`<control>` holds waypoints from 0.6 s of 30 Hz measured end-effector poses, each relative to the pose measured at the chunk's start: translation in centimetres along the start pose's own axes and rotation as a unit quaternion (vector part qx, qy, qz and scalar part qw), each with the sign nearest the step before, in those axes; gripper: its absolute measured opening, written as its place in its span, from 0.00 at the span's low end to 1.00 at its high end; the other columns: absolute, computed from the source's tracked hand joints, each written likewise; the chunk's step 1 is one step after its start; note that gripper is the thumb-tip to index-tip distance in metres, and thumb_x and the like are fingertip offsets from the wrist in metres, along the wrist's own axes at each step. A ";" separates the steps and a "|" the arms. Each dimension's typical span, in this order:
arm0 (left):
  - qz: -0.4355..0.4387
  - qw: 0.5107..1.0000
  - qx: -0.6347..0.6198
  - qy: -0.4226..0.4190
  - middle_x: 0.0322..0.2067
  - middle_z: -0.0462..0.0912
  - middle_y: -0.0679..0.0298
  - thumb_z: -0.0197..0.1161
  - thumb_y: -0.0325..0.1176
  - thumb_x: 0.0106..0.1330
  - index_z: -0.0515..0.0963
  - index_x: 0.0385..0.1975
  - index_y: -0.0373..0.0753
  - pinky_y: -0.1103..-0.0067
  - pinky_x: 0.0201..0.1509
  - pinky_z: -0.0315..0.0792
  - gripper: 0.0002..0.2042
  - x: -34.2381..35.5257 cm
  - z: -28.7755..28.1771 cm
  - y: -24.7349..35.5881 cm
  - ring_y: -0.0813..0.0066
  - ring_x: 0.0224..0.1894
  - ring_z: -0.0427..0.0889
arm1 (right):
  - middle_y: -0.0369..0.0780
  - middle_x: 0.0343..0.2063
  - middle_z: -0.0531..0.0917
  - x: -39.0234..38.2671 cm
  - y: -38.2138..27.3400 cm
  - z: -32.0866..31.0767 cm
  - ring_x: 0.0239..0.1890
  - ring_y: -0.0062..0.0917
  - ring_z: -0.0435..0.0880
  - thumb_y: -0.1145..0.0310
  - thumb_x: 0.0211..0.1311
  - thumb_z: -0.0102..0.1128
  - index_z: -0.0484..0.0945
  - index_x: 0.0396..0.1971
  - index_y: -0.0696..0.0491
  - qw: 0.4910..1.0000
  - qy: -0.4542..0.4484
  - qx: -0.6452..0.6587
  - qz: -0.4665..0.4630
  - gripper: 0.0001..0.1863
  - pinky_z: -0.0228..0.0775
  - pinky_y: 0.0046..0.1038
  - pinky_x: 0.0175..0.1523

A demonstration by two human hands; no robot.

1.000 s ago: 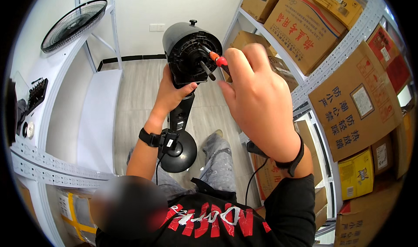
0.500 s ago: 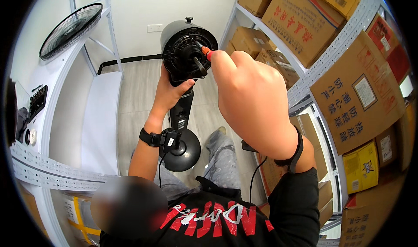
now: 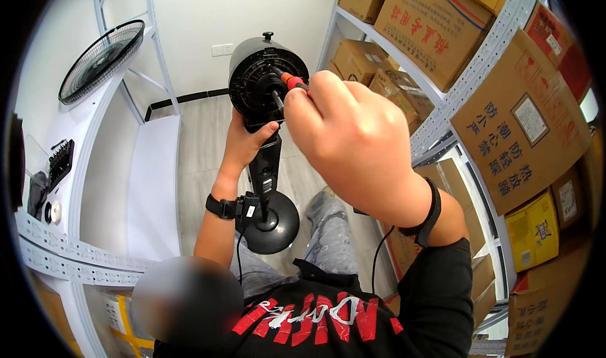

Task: The person uses a screwdriver to tighten screws on the back of a standing fan's motor housing. They repeatedly reach for screws from a nearby shelf and secure them into the fan.

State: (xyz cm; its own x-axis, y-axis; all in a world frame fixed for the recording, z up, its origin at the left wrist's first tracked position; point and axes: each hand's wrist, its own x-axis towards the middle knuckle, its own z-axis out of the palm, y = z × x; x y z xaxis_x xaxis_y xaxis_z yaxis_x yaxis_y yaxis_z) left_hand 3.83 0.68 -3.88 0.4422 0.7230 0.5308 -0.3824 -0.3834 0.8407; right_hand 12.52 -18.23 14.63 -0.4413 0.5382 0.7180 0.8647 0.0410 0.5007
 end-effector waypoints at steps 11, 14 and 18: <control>-0.027 1.000 -0.010 -0.009 0.62 0.73 0.57 0.79 0.44 0.53 0.59 0.69 0.38 0.72 0.68 0.66 0.46 0.3 0.1 0.6 0.66 0.64 0.73 | 0.37 0.24 0.76 0.4 -0.3 -0.3 0.23 0.32 0.78 0.75 0.50 0.71 0.81 0.32 0.52 0.988 -0.036 0.070 0.130 0.09 0.69 0.31 0.27; -0.027 0.999 0.029 -0.016 0.60 0.74 0.58 0.80 0.46 0.53 0.61 0.67 0.36 0.72 0.68 0.66 0.45 0.3 -0.1 -0.1 0.67 0.62 0.73 | 0.37 0.27 0.79 -0.3 0.7 -1.1 0.25 0.33 0.79 0.75 0.50 0.71 0.82 0.33 0.53 0.991 -0.022 0.082 0.107 0.10 0.71 0.31 0.29; -0.035 0.999 0.034 -0.002 0.60 0.74 0.57 0.80 0.49 0.52 0.61 0.67 0.36 0.72 0.68 0.65 0.46 0.1 -0.7 0.0 0.66 0.62 0.73 | 0.41 0.30 0.81 -1.8 1.1 -3.8 0.29 0.31 0.82 0.81 0.46 0.72 0.83 0.34 0.57 0.986 0.020 0.124 0.107 0.13 0.75 0.27 0.33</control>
State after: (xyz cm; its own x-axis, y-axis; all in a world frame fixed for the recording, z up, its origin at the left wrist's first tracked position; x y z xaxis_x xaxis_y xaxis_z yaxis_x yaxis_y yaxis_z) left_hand 3.29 1.16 -3.89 0.4694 0.7474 0.4702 -0.2947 -0.3694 0.8813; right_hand 13.40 -22.34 15.75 -0.2469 0.5230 0.8158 0.9690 0.1366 0.2057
